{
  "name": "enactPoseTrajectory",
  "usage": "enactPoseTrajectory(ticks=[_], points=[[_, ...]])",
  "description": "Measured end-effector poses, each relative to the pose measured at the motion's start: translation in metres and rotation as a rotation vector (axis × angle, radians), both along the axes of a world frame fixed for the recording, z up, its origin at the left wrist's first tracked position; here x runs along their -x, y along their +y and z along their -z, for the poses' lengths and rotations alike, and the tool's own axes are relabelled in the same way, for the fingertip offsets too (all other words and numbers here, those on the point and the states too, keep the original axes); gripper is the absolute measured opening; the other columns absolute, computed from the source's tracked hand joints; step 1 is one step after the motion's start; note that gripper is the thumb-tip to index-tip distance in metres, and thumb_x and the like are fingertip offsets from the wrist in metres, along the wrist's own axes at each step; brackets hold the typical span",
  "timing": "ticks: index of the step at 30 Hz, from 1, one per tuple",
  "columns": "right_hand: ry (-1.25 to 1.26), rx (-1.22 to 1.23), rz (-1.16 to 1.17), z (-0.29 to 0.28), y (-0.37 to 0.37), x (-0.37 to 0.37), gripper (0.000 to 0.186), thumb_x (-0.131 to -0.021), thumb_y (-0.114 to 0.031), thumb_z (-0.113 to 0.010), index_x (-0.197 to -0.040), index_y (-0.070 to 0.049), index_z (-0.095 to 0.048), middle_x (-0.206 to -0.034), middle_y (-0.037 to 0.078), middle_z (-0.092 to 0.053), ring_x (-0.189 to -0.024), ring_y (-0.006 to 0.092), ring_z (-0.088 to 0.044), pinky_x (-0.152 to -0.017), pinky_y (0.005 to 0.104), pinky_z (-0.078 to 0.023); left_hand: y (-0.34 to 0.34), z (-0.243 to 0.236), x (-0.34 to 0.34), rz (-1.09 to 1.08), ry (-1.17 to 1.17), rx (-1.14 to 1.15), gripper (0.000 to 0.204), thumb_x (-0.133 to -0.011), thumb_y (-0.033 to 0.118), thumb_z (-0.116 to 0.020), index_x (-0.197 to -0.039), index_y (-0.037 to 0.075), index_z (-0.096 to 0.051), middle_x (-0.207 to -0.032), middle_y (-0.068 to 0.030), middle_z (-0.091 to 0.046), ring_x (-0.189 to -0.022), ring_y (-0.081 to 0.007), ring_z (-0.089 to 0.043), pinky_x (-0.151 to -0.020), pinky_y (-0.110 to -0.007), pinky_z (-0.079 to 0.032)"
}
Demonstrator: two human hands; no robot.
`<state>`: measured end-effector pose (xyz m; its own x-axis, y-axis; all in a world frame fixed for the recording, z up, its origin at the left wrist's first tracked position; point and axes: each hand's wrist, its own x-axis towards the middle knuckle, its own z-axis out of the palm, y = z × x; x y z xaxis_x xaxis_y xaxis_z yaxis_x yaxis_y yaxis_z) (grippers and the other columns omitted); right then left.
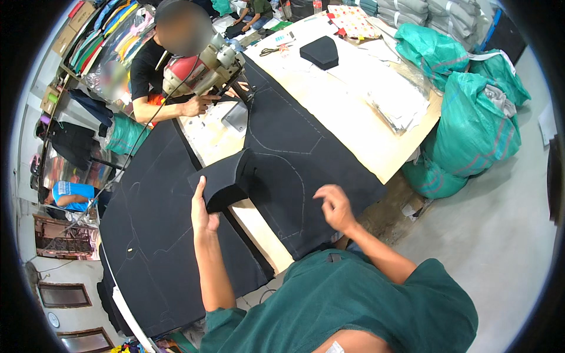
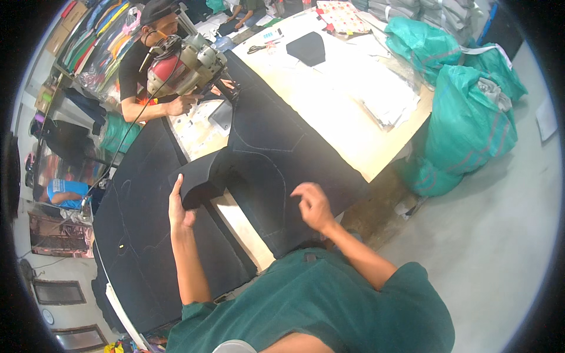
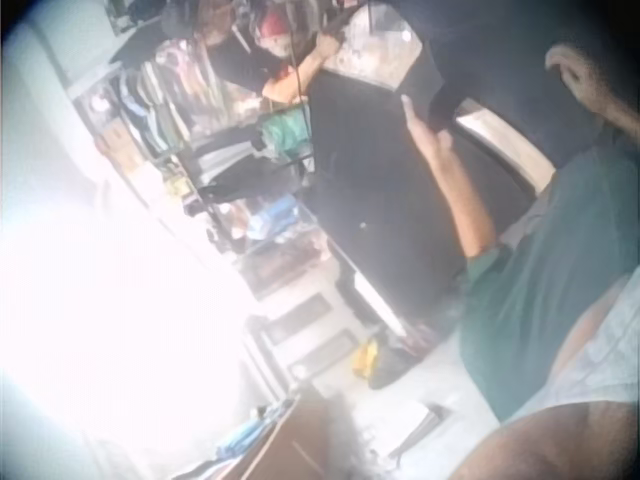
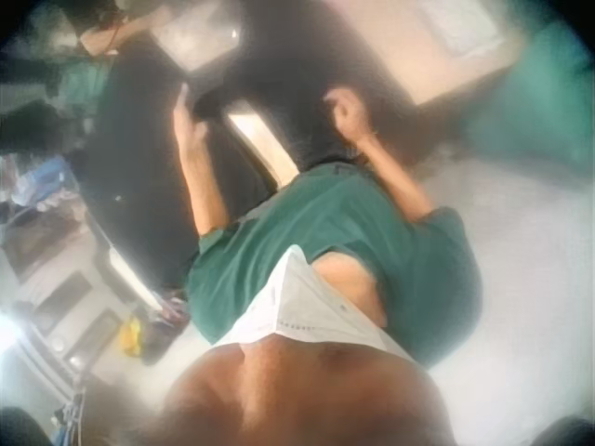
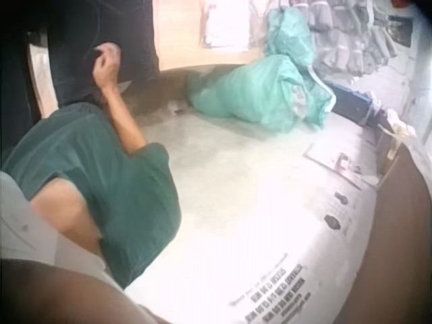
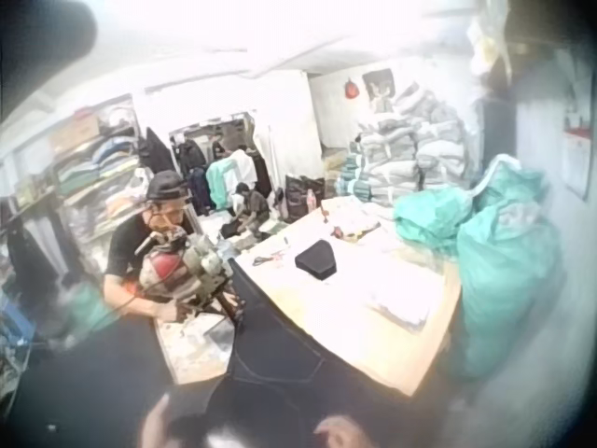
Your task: The person places a paper pattern on a large piece of black fabric and aligns it. They then use a handheld electric fabric cutter to cut the fabric along the pattern lines. The person removes the cut pieces and places them into a green sack.
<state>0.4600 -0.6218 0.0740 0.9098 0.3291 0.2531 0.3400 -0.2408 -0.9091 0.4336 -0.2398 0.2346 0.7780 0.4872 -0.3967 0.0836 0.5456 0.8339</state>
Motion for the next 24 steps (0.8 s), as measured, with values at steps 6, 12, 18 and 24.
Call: enactPoseTrajectory(ticks=[6,12,18,24], points=[[1.001,-0.379,-0.821,-0.002,0.040,0.044,0.057,-0.118,-0.036,-0.056,-0.165,-0.007,-0.046,-0.162,0.016,-0.056,-0.146,0.0314,-0.058,-0.123,0.0460,-0.048,-0.130,-0.061,0.046,-0.001,-0.013,0.060,0.054,-0.106,0.039,-0.077,-0.142,0.001,-0.068,-0.140,-0.0121,-0.072,-0.130,-0.0275,-0.068,-0.114,-0.043,-0.053],[1.375,-1.004,-0.292,-0.062,-0.001,0.010,0.066,-0.118,-0.047,-0.048,-0.169,-0.006,-0.038,-0.164,0.018,-0.051,-0.152,0.0335,-0.052,-0.126,0.0504,-0.047,-0.252,-0.047,0.061,0.154,-0.058,0.009,0.074,-0.105,0.041,-0.078,-0.157,-0.001,-0.047,-0.149,-0.0182,-0.060,-0.138,-0.0292,-0.060,-0.117,-0.045,-0.050],[1.249,-1.105,-0.088,-0.039,-0.134,-0.037,0.066,-0.118,-0.047,-0.048,-0.169,-0.006,-0.039,-0.164,0.018,-0.052,-0.152,0.0335,-0.053,-0.126,0.0503,-0.047,-0.363,-0.026,0.026,0.460,-0.069,-0.010,0.075,-0.108,0.037,-0.074,-0.163,-0.003,-0.042,-0.156,-0.0183,-0.056,-0.145,-0.0281,-0.054,-0.124,-0.043,-0.042],[1.131,-1.143,0.095,-0.025,-0.247,-0.104,0.066,-0.118,-0.047,-0.048,-0.168,-0.006,-0.039,-0.164,0.018,-0.052,-0.151,0.0336,-0.053,-0.126,0.0503,-0.047,-0.447,0.000,-0.033,0.683,0.089,0.008,0.082,-0.108,0.042,-0.073,-0.165,-0.005,-0.039,-0.159,-0.0228,-0.054,-0.148,-0.0306,-0.052,-0.126,-0.043,-0.040]])
